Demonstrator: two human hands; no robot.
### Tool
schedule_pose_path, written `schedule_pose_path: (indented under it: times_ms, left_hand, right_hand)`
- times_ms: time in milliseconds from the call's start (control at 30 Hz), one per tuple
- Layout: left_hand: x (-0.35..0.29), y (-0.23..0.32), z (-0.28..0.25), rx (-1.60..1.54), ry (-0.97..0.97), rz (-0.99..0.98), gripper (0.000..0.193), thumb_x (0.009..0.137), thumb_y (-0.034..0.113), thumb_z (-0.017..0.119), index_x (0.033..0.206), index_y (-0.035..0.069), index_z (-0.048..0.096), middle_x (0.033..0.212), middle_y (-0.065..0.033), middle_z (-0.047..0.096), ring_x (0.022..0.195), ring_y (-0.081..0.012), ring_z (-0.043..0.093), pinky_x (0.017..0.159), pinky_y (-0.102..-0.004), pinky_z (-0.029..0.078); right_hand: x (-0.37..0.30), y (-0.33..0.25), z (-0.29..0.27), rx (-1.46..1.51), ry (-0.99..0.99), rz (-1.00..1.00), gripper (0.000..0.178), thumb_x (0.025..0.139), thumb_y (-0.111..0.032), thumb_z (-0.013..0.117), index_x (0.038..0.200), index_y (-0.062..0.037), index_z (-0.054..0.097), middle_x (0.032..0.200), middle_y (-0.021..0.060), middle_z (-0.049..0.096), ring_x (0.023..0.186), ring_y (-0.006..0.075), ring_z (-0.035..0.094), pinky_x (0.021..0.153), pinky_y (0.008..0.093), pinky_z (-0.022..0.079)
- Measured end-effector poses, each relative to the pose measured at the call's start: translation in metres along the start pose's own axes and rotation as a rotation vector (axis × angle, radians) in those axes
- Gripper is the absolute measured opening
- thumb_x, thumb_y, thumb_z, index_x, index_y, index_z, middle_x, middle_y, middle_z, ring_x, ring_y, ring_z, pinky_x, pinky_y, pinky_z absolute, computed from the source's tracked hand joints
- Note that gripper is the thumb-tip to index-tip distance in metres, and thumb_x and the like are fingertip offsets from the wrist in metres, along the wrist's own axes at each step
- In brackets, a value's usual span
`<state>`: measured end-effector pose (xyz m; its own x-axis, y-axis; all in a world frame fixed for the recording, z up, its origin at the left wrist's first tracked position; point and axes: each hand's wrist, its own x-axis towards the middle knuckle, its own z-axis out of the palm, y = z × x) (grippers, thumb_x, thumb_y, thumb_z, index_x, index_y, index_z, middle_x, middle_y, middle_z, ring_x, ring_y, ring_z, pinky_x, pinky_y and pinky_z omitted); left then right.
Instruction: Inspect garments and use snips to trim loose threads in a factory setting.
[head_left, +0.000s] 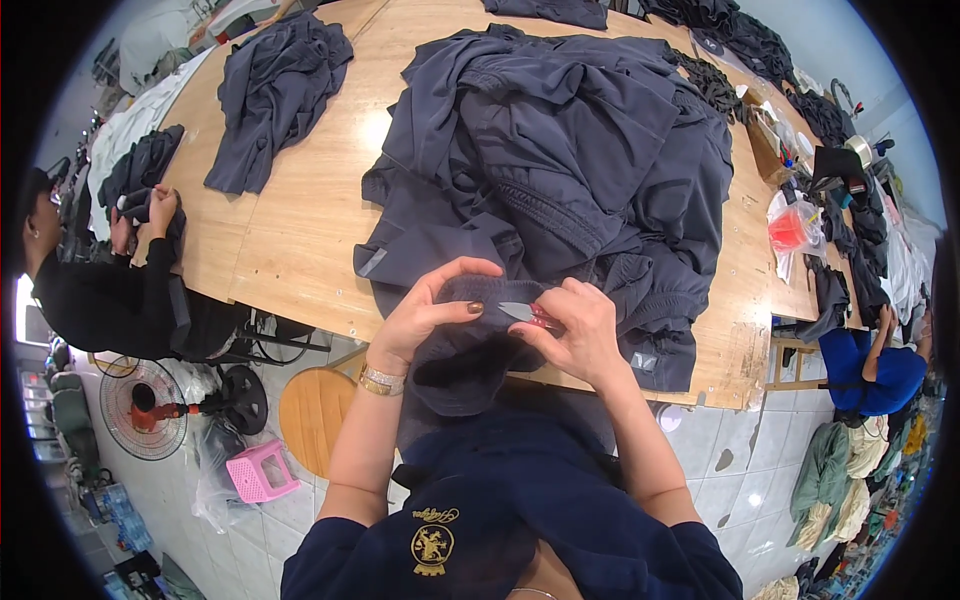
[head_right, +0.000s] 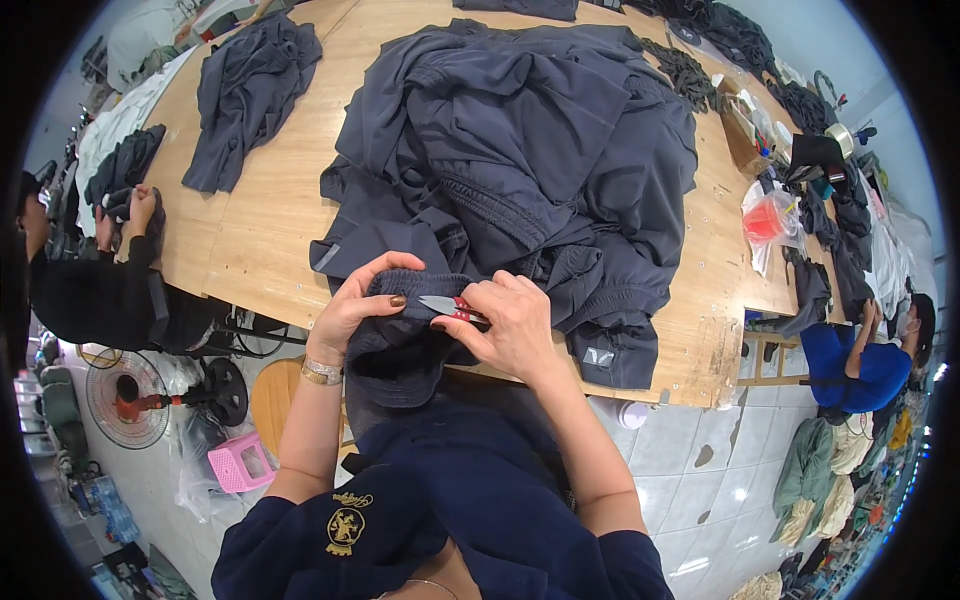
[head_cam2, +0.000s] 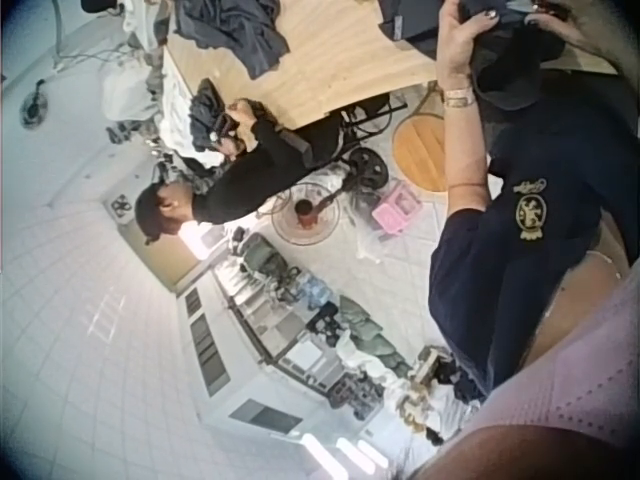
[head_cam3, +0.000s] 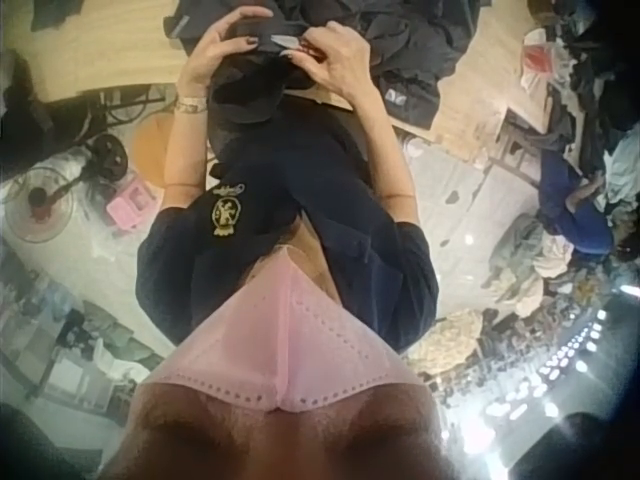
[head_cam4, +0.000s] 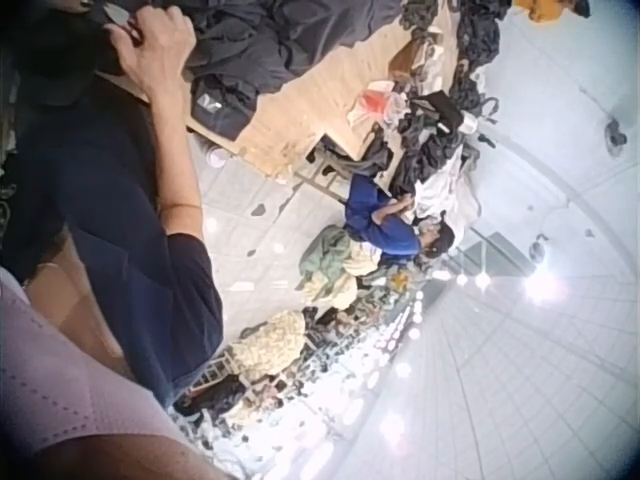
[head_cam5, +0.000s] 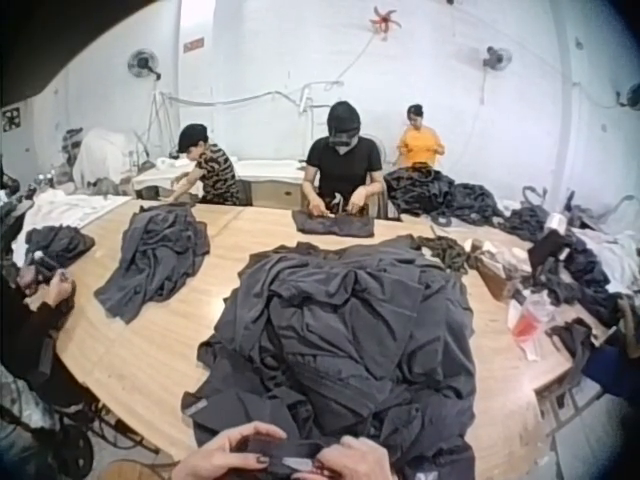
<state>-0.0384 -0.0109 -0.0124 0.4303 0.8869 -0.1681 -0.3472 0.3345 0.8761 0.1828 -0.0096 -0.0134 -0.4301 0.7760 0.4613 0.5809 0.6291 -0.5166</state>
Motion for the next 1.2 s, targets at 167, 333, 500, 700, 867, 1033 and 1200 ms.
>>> schedule_pose_path:
  times_ms: [167,333,500,700,867,1033,1200]
  left_hand:
    - [0.0,0.004,0.002,0.027,-0.011,0.005,0.04,0.077,0.001,0.062,0.116,0.002,0.056,0.11,-0.0038,0.059,0.101,-0.0094,0.055,0.09,-0.0214,0.044]
    - [-0.001,0.006,0.003,0.068,0.007,0.016,0.04,0.077,0.003,0.066,0.115,0.003,0.056,0.108,-0.0033,0.059,0.099,-0.0098,0.056,0.089,-0.0224,0.044]
    - [-0.002,0.011,0.011,0.289,0.014,0.15,0.04,0.075,0.003,0.071,0.112,0.003,0.056,0.106,-0.0032,0.059,0.098,-0.0105,0.055,0.09,-0.0253,0.043]
    - [-0.005,0.017,0.015,0.377,0.017,0.14,0.038,0.076,0.004,0.071,0.111,0.002,0.056,0.103,-0.0034,0.06,0.096,-0.0103,0.056,0.089,-0.0253,0.043]
    - [-0.006,0.016,0.013,0.319,-0.011,0.129,0.037,0.077,0.004,0.071,0.11,0.001,0.056,0.103,-0.0034,0.06,0.096,-0.0097,0.056,0.088,-0.0247,0.043]
    - [-0.007,0.015,0.011,0.28,-0.04,0.123,0.035,0.078,0.004,0.07,0.11,0.002,0.056,0.103,-0.003,0.06,0.095,-0.0089,0.056,0.087,-0.0243,0.044]
    - [-0.008,0.015,0.01,0.264,-0.03,0.121,0.036,0.078,0.004,0.07,0.111,0.002,0.055,0.102,-0.0028,0.06,0.094,-0.0085,0.056,0.086,-0.0235,0.044]
  right_hand:
    - [-0.002,0.002,0.001,0.021,-0.017,0.029,0.036,0.071,-0.042,0.073,0.065,-0.0085,0.059,0.056,0.0013,0.049,0.055,0.0196,0.048,0.054,0.0319,0.038]
    - [-0.003,0.004,-0.001,0.047,-0.012,0.061,0.036,0.071,-0.041,0.073,0.067,-0.0077,0.059,0.056,0.0023,0.049,0.056,0.0203,0.048,0.055,0.0326,0.039]
    - [0.0,0.003,-0.003,0.047,0.005,0.038,0.033,0.068,-0.033,0.075,0.068,-0.0054,0.057,0.058,0.0057,0.047,0.055,0.0234,0.047,0.051,0.0335,0.036]
    - [0.0,0.005,-0.006,0.046,-0.121,0.081,0.034,0.071,-0.032,0.074,0.071,-0.0047,0.055,0.062,0.0084,0.053,0.054,0.0258,0.052,0.052,0.0334,0.04]
    - [-0.003,0.011,-0.004,0.241,-0.131,0.188,0.037,0.075,-0.035,0.072,0.078,-0.0036,0.054,0.06,0.01,0.054,0.052,0.027,0.054,0.052,0.0335,0.042]
    - [-0.007,0.012,-0.005,0.304,-0.096,0.186,0.037,0.078,-0.037,0.07,0.076,-0.0045,0.053,0.058,0.0091,0.053,0.049,0.026,0.054,0.049,0.0334,0.042]
    - [-0.004,0.008,-0.007,0.157,-0.093,0.027,0.033,0.081,-0.033,0.067,0.072,-0.0059,0.051,0.058,0.007,0.052,0.05,0.0248,0.055,0.046,0.0328,0.041]
